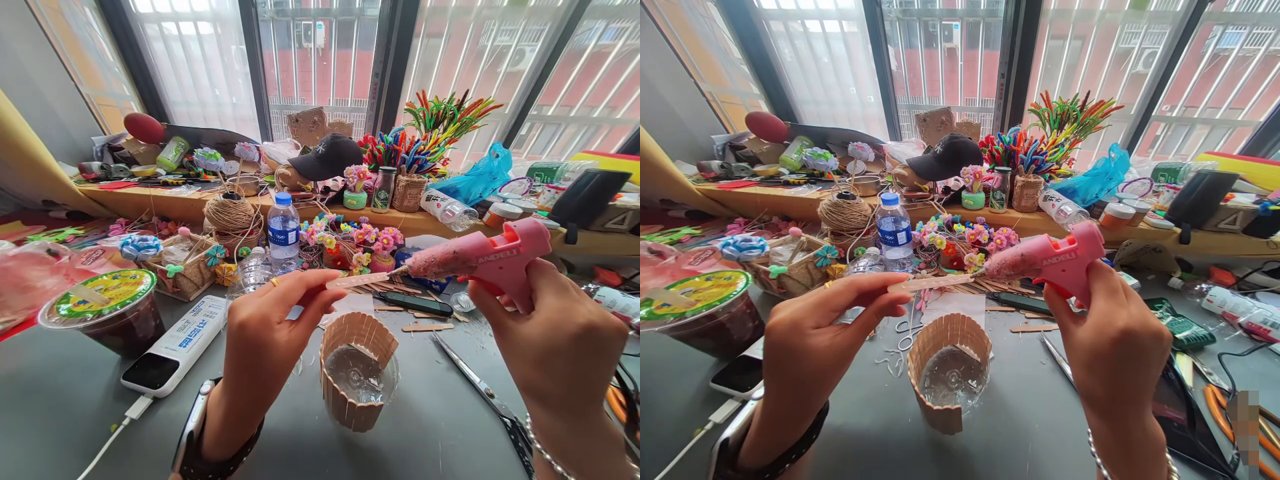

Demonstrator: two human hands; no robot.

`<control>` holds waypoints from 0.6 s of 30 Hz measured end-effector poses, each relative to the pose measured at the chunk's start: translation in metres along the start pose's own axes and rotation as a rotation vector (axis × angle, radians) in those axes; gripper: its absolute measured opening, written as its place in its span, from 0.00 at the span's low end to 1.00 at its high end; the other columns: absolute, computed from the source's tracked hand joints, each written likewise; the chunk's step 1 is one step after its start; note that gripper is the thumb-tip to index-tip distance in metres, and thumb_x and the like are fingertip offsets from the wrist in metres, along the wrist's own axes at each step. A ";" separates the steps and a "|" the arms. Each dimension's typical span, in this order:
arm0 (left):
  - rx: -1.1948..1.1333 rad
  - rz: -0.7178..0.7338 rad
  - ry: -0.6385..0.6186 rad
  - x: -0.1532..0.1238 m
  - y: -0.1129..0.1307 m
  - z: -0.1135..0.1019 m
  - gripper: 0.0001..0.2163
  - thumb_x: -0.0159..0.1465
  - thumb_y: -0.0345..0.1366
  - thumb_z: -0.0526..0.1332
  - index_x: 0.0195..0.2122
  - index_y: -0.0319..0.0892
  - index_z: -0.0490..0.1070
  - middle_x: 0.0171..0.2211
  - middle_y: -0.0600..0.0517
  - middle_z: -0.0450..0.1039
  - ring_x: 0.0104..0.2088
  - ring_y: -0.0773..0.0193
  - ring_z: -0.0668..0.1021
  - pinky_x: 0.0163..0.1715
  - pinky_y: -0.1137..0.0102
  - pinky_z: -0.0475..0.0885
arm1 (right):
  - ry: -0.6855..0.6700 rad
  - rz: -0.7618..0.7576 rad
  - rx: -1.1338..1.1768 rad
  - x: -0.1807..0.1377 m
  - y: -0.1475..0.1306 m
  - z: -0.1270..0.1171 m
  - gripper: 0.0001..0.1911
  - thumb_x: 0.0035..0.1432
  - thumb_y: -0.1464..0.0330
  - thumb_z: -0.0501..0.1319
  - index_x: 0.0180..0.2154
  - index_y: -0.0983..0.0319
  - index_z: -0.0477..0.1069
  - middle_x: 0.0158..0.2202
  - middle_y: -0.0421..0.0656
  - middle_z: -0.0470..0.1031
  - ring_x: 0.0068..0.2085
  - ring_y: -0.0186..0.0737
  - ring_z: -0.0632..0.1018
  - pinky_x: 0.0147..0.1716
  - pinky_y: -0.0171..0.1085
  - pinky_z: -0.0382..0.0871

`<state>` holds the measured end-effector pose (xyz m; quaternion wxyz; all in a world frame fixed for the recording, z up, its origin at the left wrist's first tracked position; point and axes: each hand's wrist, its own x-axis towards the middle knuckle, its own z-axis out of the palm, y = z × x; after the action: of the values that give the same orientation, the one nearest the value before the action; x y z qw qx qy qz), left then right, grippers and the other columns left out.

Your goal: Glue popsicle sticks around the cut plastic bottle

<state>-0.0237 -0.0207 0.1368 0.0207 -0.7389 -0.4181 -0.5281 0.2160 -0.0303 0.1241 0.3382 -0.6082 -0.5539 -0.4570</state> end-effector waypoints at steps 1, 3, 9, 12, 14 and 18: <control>0.001 -0.006 -0.001 0.000 0.000 0.000 0.05 0.55 0.36 0.61 0.33 0.45 0.72 0.26 0.57 0.77 0.22 0.69 0.77 0.26 0.75 0.74 | 0.000 0.001 0.001 0.000 0.000 0.000 0.20 0.52 0.53 0.51 0.25 0.63 0.63 0.15 0.37 0.61 0.17 0.33 0.64 0.15 0.31 0.49; -0.002 -0.008 0.003 0.000 -0.001 0.000 0.05 0.55 0.36 0.61 0.33 0.45 0.72 0.26 0.57 0.77 0.22 0.69 0.77 0.26 0.75 0.74 | -0.007 0.004 -0.002 -0.001 0.000 0.000 0.19 0.52 0.53 0.51 0.25 0.63 0.63 0.16 0.38 0.62 0.17 0.33 0.64 0.15 0.31 0.49; -0.031 0.004 0.027 -0.002 -0.003 0.001 0.05 0.55 0.35 0.62 0.34 0.46 0.72 0.26 0.58 0.77 0.21 0.70 0.77 0.25 0.76 0.74 | -0.010 0.010 0.000 0.000 0.000 0.001 0.19 0.52 0.53 0.51 0.26 0.63 0.63 0.15 0.37 0.61 0.17 0.33 0.63 0.15 0.31 0.49; -0.051 -0.007 0.025 -0.002 -0.003 0.001 0.05 0.55 0.34 0.62 0.33 0.46 0.72 0.24 0.59 0.76 0.21 0.71 0.76 0.24 0.77 0.73 | -0.005 0.013 -0.003 0.000 -0.001 0.001 0.20 0.52 0.53 0.51 0.25 0.63 0.63 0.15 0.37 0.61 0.17 0.33 0.63 0.15 0.31 0.49; -0.068 -0.018 0.017 -0.002 -0.002 0.001 0.05 0.55 0.34 0.62 0.33 0.47 0.72 0.23 0.59 0.76 0.20 0.71 0.76 0.24 0.77 0.73 | -0.012 0.017 -0.002 0.000 0.000 0.002 0.19 0.52 0.54 0.51 0.25 0.63 0.63 0.15 0.37 0.61 0.17 0.33 0.63 0.15 0.31 0.48; -0.104 -0.041 0.004 -0.001 -0.001 0.000 0.04 0.55 0.33 0.62 0.32 0.47 0.72 0.22 0.60 0.75 0.19 0.71 0.76 0.23 0.77 0.73 | -0.059 0.055 0.001 -0.001 0.001 0.005 0.17 0.51 0.55 0.52 0.26 0.63 0.64 0.16 0.37 0.61 0.17 0.33 0.62 0.16 0.31 0.48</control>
<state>-0.0245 -0.0202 0.1356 -0.0277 -0.7290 -0.4051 -0.5510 0.2174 -0.0267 0.1212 0.3347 -0.6361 -0.5470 -0.4292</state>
